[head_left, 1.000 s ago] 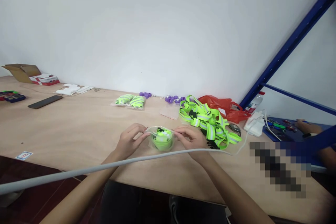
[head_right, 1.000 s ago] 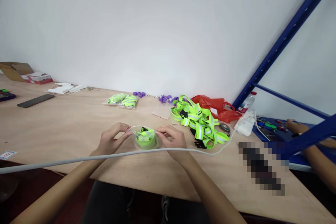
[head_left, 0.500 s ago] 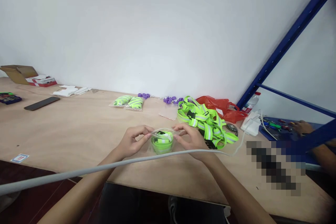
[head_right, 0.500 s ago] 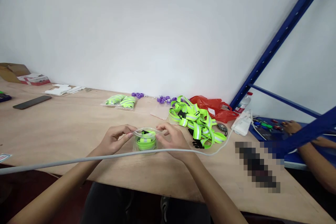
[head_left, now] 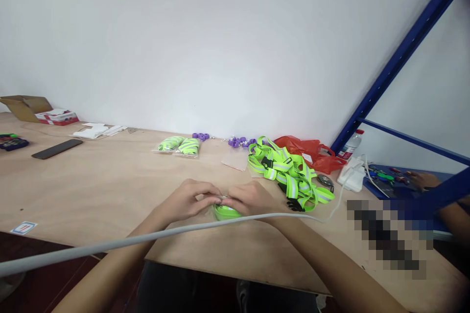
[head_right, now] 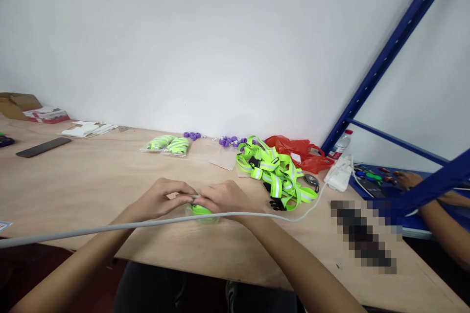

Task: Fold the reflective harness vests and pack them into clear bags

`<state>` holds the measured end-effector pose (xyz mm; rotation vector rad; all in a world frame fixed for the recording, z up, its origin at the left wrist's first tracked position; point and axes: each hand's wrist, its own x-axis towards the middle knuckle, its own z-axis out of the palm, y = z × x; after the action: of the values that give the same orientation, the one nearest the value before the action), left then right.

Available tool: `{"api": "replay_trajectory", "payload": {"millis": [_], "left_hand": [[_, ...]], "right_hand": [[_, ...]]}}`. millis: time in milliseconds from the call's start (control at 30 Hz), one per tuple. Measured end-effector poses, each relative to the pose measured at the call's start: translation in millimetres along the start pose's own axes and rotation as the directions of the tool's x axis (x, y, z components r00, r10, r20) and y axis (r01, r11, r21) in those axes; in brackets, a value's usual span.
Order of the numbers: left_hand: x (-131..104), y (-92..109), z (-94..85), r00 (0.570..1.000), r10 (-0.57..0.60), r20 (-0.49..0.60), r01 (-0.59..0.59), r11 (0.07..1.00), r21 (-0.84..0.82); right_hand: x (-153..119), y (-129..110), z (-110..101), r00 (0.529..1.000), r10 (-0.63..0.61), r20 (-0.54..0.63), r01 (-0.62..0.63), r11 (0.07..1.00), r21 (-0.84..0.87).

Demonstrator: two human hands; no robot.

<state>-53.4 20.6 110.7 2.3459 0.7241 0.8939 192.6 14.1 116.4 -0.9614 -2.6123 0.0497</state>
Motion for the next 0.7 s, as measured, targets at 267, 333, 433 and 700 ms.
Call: {"api": "replay_trajectory", "payload": {"millis": [267, 333, 433, 700], "left_hand": [[45.5, -22.7, -33.7, 0.979, 0.019, 0.204, -0.086, 0.940, 0.329], [63.2, -38.3, -43.1, 0.977, 0.001, 0.213, -0.079, 0.930, 0.358], [94.5, -62.7, -61.3, 0.981, -0.030, 0.191, -0.058, 0.897, 0.437], [152.9, -133.5, -81.7, 0.993, -0.092, -0.076, 0.119, 0.721, 0.683]], "right_hand": [[34.4, 31.5, -22.5, 0.978, 0.127, 0.164, -0.183, 0.902, 0.391], [52.1, 51.0, -24.2, 0.964, 0.140, 0.225, -0.214, 0.912, 0.351], [85.0, 79.8, -28.5, 0.953, 0.197, 0.231, -0.248, 0.944, 0.220], [155.0, 113.8, -12.6, 0.917, 0.393, -0.068, -0.399, 0.903, -0.161]]}}
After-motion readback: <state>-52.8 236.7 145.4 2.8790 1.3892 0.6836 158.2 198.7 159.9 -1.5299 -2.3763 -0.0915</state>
